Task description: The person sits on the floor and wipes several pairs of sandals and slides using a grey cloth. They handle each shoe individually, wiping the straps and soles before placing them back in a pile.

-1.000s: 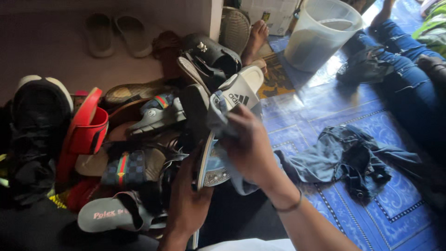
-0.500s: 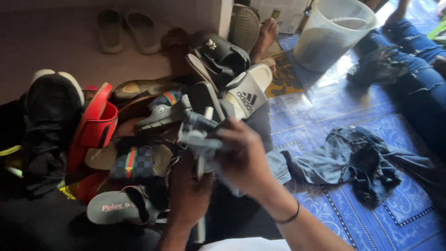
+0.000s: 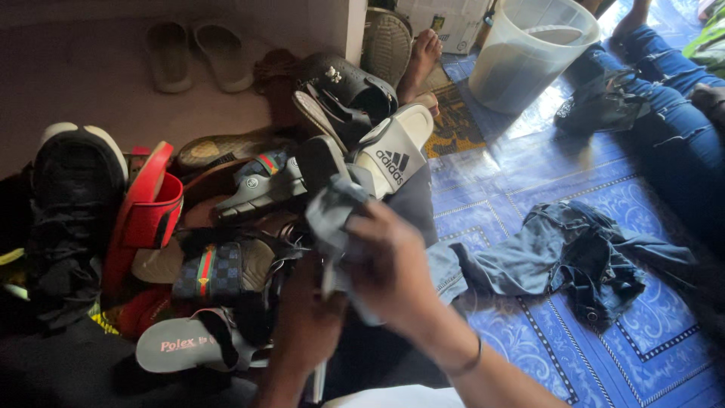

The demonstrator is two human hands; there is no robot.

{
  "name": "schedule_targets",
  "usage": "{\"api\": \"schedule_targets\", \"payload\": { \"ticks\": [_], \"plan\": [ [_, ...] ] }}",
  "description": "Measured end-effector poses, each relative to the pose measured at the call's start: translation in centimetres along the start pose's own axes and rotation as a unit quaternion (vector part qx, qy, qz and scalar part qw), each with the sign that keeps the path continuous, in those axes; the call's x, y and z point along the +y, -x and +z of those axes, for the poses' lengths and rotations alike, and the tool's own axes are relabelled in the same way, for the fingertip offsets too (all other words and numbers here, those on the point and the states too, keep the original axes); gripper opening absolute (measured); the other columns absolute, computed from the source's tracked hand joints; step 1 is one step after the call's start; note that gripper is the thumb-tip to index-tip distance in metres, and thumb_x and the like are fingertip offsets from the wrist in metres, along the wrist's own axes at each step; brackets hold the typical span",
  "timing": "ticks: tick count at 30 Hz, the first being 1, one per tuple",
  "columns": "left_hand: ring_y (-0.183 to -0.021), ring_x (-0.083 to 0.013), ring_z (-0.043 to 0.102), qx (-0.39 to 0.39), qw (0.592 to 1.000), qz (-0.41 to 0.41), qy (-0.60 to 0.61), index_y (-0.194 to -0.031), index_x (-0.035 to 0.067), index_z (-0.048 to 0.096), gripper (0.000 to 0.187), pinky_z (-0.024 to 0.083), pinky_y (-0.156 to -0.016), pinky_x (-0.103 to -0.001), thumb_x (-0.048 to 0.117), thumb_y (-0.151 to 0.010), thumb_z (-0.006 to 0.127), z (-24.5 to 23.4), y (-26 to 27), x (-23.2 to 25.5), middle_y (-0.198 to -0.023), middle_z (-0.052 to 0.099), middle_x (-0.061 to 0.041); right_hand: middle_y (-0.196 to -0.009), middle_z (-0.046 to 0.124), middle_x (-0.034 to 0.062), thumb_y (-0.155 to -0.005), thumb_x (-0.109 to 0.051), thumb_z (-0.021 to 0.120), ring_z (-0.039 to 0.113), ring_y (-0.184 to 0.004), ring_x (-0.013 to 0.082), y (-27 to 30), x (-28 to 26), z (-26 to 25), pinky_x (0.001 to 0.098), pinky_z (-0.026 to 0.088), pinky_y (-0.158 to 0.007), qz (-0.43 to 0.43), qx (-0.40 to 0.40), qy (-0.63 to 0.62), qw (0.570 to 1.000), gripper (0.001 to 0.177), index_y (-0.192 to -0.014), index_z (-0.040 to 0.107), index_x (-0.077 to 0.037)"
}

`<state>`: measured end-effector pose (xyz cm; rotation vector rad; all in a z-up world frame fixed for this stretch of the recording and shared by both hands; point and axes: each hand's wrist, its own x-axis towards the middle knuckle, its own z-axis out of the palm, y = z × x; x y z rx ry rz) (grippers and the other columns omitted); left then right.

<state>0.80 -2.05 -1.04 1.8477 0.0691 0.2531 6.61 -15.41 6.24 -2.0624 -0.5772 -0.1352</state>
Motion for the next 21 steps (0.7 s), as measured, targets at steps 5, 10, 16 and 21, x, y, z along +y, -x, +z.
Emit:
{"api": "schedule_targets", "payload": {
  "ticks": [5,10,16,21],
  "plan": [
    [-0.096,-0.0368,0.073,-0.08,0.945,-0.306,0.087,-0.145,0.009,0.055,0.06,0.058,-0.081,-0.043,0.004,-0.087,0.07,1.6,-0.5,4.5,-0.116,0.074,-0.018,-0.117,0.068,0.0101,-0.073,0.015,0.055,0.065,-0.113,0.0162,-4.6,5.8,-3.1,0.0262,0.049,-0.099,-0.03,0.077,-0.134,0.988,0.044,-0.115,0.064,0.007],
    [-0.113,-0.0243,0.071,-0.048,0.991,0.053,0.115,-0.139,0.002,0.056,0.065,0.057,-0.09,-0.036,-0.004,-0.075,0.067,2.3,-0.3,4.7,-0.123,0.071,-0.016,-0.108,0.071,0.0097,-0.082,0.012,0.059,0.065,-0.103,0.0139,-3.7,6.2,-5.3,0.023,0.051,-0.089,0.088,0.102,-0.115,0.984,0.037,-0.118,0.065,0.003],
    [-0.082,-0.0232,0.075,-0.069,0.994,-0.082,0.013,-0.134,0.003,0.058,0.051,0.059,-0.071,-0.037,0.006,-0.084,0.07,3.2,-0.5,2.2,-0.097,0.076,-0.019,-0.116,0.06,0.0045,-0.066,0.015,0.047,0.063,-0.111,0.0153,-1.7,0.1,-4.6,0.0262,0.054,-0.094,-0.129,0.107,-0.241,0.956,0.05,-0.112,0.059,-0.002],
    [-0.062,-0.0184,0.072,-0.066,0.991,-0.088,0.08,-0.131,0.003,0.059,0.048,0.059,-0.056,-0.034,0.003,-0.083,0.064,1.8,-0.7,1.9,-0.089,0.076,-0.014,-0.097,0.068,0.0093,-0.066,0.008,0.069,0.061,-0.103,0.0253,-1.5,-1.0,-5.0,0.0356,0.05,-0.094,-0.124,-0.001,0.169,0.978,0.039,-0.101,0.079,-0.009]
  ]
}}
